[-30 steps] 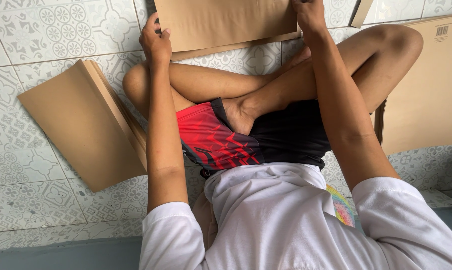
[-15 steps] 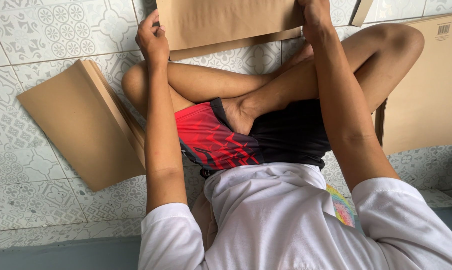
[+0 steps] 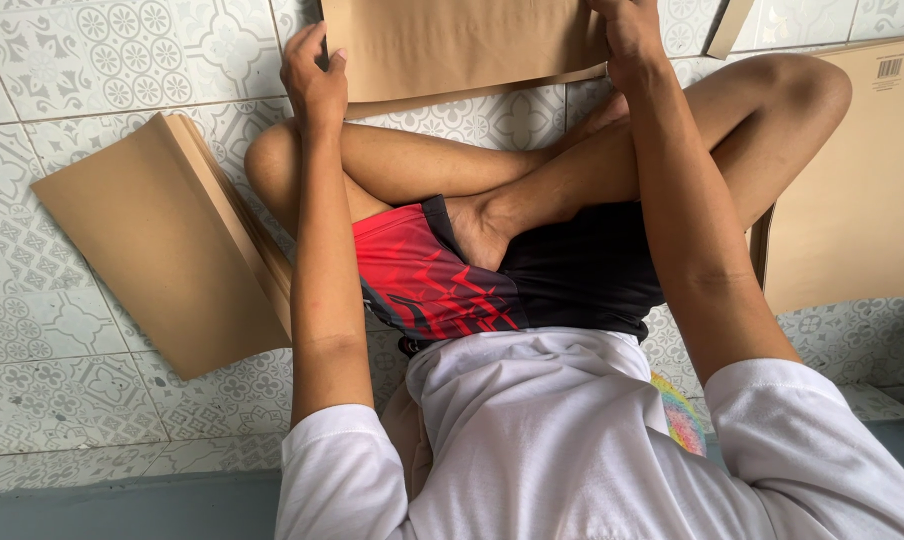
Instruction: Folding flat cardboard sheets along pre-scored lines and stacking them while sitting on the floor.
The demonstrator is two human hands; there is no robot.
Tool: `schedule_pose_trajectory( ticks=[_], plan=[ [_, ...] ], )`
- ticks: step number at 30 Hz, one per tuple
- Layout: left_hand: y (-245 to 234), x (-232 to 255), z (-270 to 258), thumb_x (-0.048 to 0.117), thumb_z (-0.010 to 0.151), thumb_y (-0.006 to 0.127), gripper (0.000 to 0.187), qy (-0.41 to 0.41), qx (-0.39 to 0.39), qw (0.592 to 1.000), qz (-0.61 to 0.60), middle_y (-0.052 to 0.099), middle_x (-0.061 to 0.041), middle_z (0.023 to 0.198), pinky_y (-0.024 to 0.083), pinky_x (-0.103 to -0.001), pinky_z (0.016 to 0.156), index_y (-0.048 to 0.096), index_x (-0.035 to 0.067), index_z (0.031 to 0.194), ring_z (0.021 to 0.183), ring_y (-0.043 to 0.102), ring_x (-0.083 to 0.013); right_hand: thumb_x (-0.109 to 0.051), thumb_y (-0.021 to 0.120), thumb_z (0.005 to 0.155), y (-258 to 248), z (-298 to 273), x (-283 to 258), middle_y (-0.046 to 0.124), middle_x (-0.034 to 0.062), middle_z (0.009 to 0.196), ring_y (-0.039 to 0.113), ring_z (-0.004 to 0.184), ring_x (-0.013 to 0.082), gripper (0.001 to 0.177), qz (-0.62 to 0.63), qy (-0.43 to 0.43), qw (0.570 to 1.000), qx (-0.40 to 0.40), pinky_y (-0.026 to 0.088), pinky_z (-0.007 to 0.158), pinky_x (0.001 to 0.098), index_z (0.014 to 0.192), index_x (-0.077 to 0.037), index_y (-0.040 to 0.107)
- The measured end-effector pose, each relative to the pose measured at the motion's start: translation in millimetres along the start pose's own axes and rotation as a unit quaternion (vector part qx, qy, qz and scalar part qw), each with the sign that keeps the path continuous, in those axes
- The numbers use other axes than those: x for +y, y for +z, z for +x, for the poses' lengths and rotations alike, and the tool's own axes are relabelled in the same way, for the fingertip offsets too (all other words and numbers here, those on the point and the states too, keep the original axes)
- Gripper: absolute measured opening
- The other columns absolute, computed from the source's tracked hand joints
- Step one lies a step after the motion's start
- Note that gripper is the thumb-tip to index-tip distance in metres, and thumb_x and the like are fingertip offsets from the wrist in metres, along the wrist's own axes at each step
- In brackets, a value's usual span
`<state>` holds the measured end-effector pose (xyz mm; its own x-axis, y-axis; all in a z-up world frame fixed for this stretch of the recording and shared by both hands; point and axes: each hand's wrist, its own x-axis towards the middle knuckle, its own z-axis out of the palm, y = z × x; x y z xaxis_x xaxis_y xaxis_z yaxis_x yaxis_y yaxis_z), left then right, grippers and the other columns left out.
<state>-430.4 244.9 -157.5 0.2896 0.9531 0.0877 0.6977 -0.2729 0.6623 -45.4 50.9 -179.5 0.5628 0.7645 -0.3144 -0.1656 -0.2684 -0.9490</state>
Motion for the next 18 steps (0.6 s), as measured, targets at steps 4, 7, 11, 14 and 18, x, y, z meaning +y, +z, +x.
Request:
schedule_pose_trajectory(
  ticks=[4,7,11,14,18],
  plan=[
    [-10,20,-5,0.000,0.083,0.078,0.041,0.030,0.015,0.999,-0.027,0.063,0.001,0.112,0.053,-0.032,0.092,0.071,0.018,0.119,0.096,0.061,-0.0167,-0.028,0.073,0.087,0,1,2,0.054,0.0393,0.135,0.059,0.123,0.0526,0.061,-0.011,0.005,1.000,0.018,0.050,0.099,0.0600,0.133,0.008,0.054],
    [-15,26,-6,-0.002,0.080,0.076,0.037,0.042,0.007,0.999,-0.006,0.063,0.003,0.103,0.053,-0.030,0.086,0.072,0.018,0.112,0.092,0.058,-0.0165,-0.031,0.072,0.088,-2,7,11,0.053,0.0405,0.135,0.058,0.124,0.0536,0.064,-0.030,0.044,0.998,0.021,0.048,0.100,0.0616,0.132,0.011,0.052],
    [-10,15,-3,-0.001,0.083,0.075,0.035,-0.008,-0.050,0.999,0.010,0.059,0.001,0.108,0.055,-0.031,0.085,0.073,0.021,0.110,0.094,0.059,-0.0164,-0.026,0.070,0.087,4,-3,-5,0.056,0.0379,0.135,0.059,0.124,0.0515,0.057,-0.032,0.034,0.999,0.022,0.047,0.101,0.0612,0.130,0.008,0.055],
    [-6,7,3,0.015,0.087,0.076,0.019,-0.125,-0.101,0.987,0.017,0.060,0.001,0.115,0.056,-0.032,0.089,0.074,0.022,0.105,0.099,0.062,-0.0167,-0.025,0.072,0.086,4,-1,-1,0.072,0.0143,0.108,0.069,0.101,0.0217,0.036,-0.055,0.000,0.997,0.047,0.058,0.091,0.0355,0.109,0.001,0.067],
    [-2,4,6,0.023,0.086,0.074,0.024,-0.198,-0.122,0.973,-0.006,0.073,0.003,0.098,0.057,-0.028,0.076,0.068,0.016,0.109,0.085,0.070,-0.0103,-0.025,0.072,0.089,2,4,7,0.074,0.0116,0.104,0.074,0.095,0.0202,0.033,-0.119,0.007,0.991,0.069,0.062,0.085,0.0335,0.112,-0.001,0.070]
  ],
)
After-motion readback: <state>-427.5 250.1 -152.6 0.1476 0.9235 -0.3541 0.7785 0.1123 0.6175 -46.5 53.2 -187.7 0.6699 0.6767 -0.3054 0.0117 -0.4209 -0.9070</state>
